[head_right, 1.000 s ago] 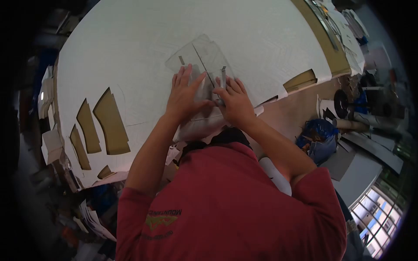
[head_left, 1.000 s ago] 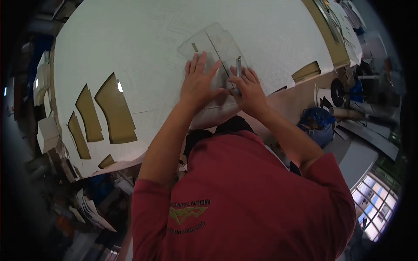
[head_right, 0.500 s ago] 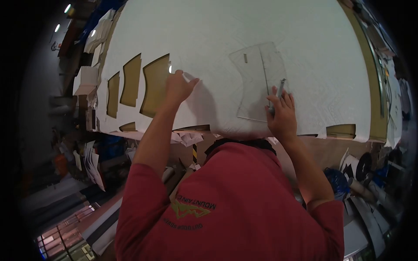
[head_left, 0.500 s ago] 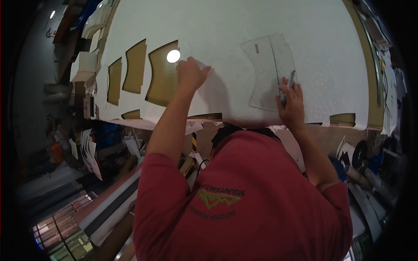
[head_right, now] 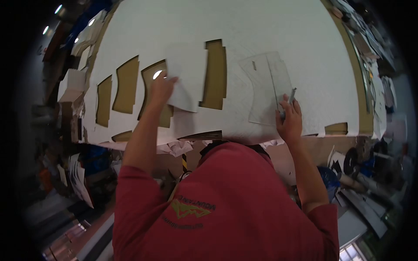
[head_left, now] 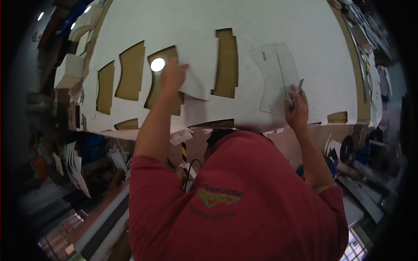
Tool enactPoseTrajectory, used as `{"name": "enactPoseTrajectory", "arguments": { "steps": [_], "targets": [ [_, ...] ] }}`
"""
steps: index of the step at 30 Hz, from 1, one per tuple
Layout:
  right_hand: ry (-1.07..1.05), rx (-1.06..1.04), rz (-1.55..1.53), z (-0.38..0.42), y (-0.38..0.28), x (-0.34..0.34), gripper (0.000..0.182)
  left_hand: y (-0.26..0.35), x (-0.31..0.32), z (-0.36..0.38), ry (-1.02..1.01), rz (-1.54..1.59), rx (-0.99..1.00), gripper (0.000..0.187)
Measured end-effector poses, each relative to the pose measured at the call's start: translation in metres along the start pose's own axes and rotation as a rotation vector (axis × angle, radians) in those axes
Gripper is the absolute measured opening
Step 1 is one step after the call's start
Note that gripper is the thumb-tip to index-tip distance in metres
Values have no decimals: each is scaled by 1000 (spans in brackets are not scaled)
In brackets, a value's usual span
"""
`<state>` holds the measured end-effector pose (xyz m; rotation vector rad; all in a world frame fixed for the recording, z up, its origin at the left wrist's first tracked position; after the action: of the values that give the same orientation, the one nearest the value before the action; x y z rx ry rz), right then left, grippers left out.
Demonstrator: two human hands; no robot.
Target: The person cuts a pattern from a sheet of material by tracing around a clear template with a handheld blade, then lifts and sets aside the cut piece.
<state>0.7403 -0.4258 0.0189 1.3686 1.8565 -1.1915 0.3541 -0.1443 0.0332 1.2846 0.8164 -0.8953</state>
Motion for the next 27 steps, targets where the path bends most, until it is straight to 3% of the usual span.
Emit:
{"name": "enactPoseTrajectory", "arguments": {
  "steps": [2, 5, 7, 8, 11, 16, 20, 22, 27],
  "targets": [
    [54, 48, 50, 1, 2, -3, 36, -22, -24, -6, -21, -168, -112, 57],
    [158, 151, 64, -2, 3, -3, 34, -45, -26, -20, 236, -184, 179, 68],
    [198, 221, 71, -1, 4, -5, 32, -29, -15, -13, 315, -77, 388, 70],
    [206, 221, 67, -2, 3, -5, 31, -13, -2, -7, 289, -52, 402, 70],
    [197, 228, 79, -1, 5, -4, 31, 50, 38, 33, 130, 236, 700, 66],
    [217, 290, 20, 0, 8, -6, 30, 132, 89, 86, -78, 226, 980, 72],
    [223, 275, -25, 2, 10, -9, 30, 164, 101, 94, -133, 88, 975, 78],
    [86, 147, -140, 0, 6, -10, 33, 169, 106, 89, -128, -24, 977, 83],
    [-8, 21, -231, 5, 17, -13, 44, 171, 106, 86, -135, -63, 977, 86]
  ]
}}
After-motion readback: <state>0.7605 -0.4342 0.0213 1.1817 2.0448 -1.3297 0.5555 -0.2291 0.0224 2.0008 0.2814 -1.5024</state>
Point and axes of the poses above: each hand's wrist, its own z-axis away from the middle knuckle, its own x-axis out of the palm, y = z × x, the point moved 4 cm from there along -z, towards the middle knuckle, and after that the axes turned 6 degrees about -x, right-handed, at the moved point
